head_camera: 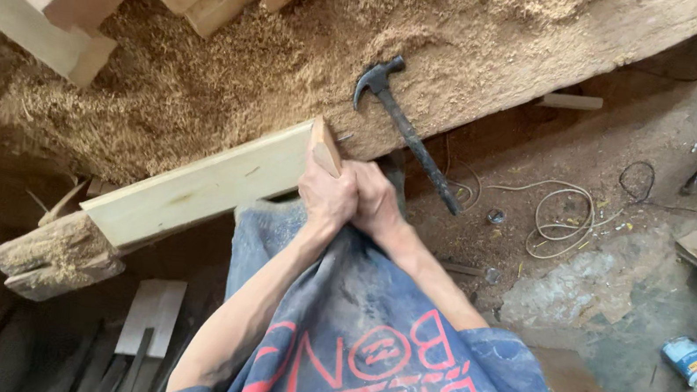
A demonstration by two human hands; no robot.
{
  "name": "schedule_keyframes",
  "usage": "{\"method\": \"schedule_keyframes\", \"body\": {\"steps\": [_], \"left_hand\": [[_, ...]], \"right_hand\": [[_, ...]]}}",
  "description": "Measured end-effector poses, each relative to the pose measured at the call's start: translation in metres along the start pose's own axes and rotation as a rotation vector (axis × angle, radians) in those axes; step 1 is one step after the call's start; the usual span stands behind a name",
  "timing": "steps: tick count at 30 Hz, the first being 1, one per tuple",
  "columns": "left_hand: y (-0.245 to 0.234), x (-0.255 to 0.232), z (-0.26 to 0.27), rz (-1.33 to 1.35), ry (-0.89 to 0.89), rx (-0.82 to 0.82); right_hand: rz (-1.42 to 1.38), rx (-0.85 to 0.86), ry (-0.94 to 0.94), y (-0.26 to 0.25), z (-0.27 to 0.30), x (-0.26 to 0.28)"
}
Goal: The person applies a substance from cans to small wooden blocks and hammers them onto the end of a longer board.
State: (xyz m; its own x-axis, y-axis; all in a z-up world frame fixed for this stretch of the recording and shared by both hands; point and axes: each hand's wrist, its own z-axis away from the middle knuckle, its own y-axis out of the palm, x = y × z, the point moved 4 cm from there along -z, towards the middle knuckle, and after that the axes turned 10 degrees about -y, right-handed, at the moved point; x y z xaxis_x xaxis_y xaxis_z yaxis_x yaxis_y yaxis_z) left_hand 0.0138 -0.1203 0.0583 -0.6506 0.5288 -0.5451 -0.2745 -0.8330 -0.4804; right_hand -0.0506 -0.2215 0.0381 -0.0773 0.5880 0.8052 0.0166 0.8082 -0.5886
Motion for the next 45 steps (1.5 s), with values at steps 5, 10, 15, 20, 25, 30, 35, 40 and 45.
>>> {"method": "schedule_keyframes", "body": {"steps": [5, 10, 15, 20, 25, 30, 35, 40, 45], "left_hand": [[-0.003, 0.009, -0.002, -0.086, -0.043, 0.004], [-0.005, 0.006, -0.005, 0.001, -0.074, 0.053], [-0.006, 0.003, -0.003, -0.027, 0.003, 0.017], [-0.007, 0.005, -0.003, -0.029, -0.037, 0.058], [-0.008, 0.003, -0.003, -0.033, 0.016, 0.045], [-0.007, 0.003, -0.001, -0.062, -0.076, 0.05], [-0.01, -0.004, 0.001, 0.015, 0.142, -0.031], [-0.011, -0.007, 0.002, 0.082, -0.004, -0.002], [-0.011, -0.005, 0.002, 0.069, -0.079, 0.073]], "right_hand": [[0.203, -0.065, 0.068, -0.078, -0.023, -0.028], [0.308, -0.016, 0.28, -0.074, -0.022, -0.073], [0.126, -0.116, 0.267, -0.05, 0.001, -0.08], [-0.316, -0.232, 0.525, -0.052, 0.039, -0.043], [-0.758, -0.268, 0.862, -0.042, 0.058, -0.034], [-0.872, -0.213, 0.954, -0.029, 0.064, -0.038], [-0.838, -0.301, 0.953, -0.034, 0.068, -0.044], [-0.784, -0.35, 0.906, -0.045, 0.045, -0.061], [-0.108, -0.177, 0.583, -0.059, -0.019, -0.072]]}}
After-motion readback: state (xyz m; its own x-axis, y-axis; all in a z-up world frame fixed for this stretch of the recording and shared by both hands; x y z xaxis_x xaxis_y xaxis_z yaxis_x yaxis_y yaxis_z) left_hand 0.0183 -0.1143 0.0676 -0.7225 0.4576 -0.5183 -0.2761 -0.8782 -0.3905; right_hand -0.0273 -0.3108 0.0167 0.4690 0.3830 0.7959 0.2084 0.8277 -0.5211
